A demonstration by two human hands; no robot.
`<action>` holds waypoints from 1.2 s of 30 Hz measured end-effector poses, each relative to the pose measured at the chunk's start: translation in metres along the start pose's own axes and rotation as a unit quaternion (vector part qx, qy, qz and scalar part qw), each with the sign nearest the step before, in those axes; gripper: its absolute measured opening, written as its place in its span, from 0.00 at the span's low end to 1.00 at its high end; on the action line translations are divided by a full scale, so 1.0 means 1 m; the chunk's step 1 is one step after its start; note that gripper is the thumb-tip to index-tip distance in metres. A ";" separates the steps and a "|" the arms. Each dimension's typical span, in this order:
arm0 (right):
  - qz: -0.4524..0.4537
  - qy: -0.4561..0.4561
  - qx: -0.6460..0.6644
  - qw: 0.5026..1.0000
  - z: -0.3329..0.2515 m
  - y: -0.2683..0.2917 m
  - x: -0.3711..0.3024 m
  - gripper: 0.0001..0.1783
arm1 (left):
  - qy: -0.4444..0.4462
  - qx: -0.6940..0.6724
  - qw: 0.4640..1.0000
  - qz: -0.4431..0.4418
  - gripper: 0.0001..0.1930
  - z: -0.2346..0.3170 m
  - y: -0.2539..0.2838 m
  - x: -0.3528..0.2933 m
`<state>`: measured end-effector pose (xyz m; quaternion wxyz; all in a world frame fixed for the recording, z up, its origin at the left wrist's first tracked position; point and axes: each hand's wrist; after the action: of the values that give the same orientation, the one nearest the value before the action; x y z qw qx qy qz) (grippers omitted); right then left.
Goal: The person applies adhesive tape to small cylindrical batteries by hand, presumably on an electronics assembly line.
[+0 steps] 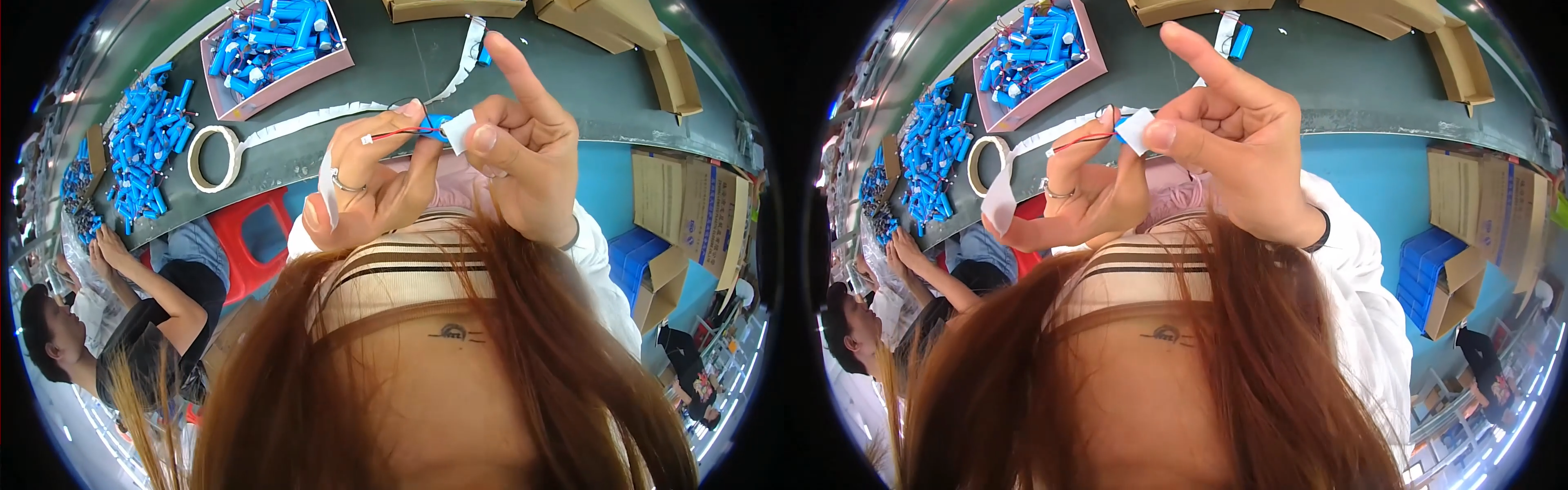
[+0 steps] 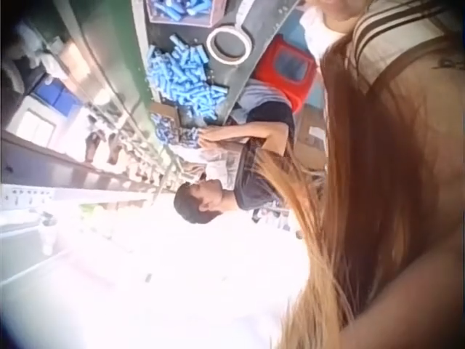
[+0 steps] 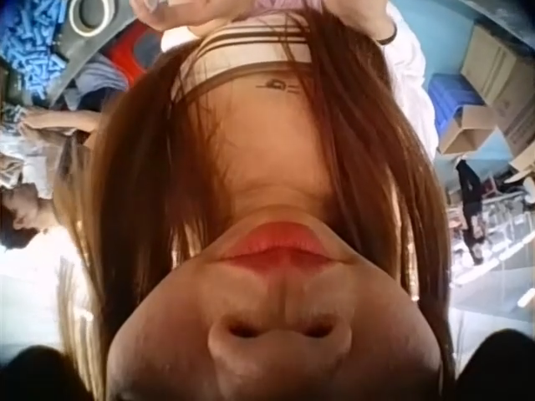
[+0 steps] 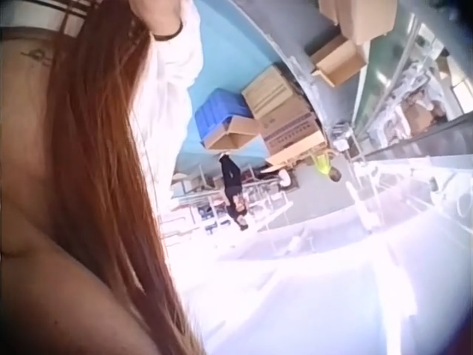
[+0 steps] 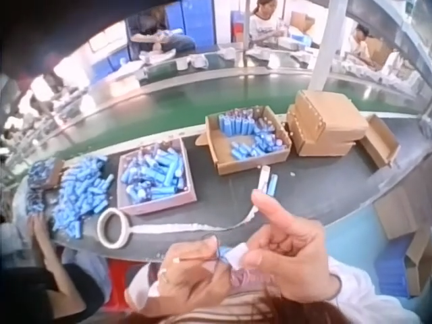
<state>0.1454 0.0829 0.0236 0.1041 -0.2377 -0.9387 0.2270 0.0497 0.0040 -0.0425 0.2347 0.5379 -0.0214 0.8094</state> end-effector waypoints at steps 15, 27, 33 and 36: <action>-0.004 0.014 -0.039 0.999 0.002 0.001 -0.002 0.24 | 0.022 0.022 0.999 -0.024 0.24 -0.001 0.001 -0.008; -0.013 0.027 -0.028 0.999 0.005 0.004 -0.002 0.21 | -0.024 0.066 0.997 0.041 0.28 -0.006 -0.006 -0.002; -0.004 0.007 -0.036 0.999 0.006 0.003 0.000 0.20 | -0.083 0.087 0.990 0.079 0.38 -0.010 -0.011 0.000; -0.005 -0.003 -0.051 0.999 0.005 0.003 0.000 0.19 | -0.051 0.122 0.991 0.032 0.43 -0.008 -0.007 0.001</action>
<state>0.1449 0.0835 0.0182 0.0899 -0.2370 -0.9507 0.1787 0.0459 0.0130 -0.0464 0.1400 0.6024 0.0490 0.7843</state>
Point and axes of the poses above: each hand's wrist, its own x-axis towards the middle knuckle, its own y-axis out of the back of the hand, z = x × y, and after that the axes turned 12 degrees about -z, right-handed
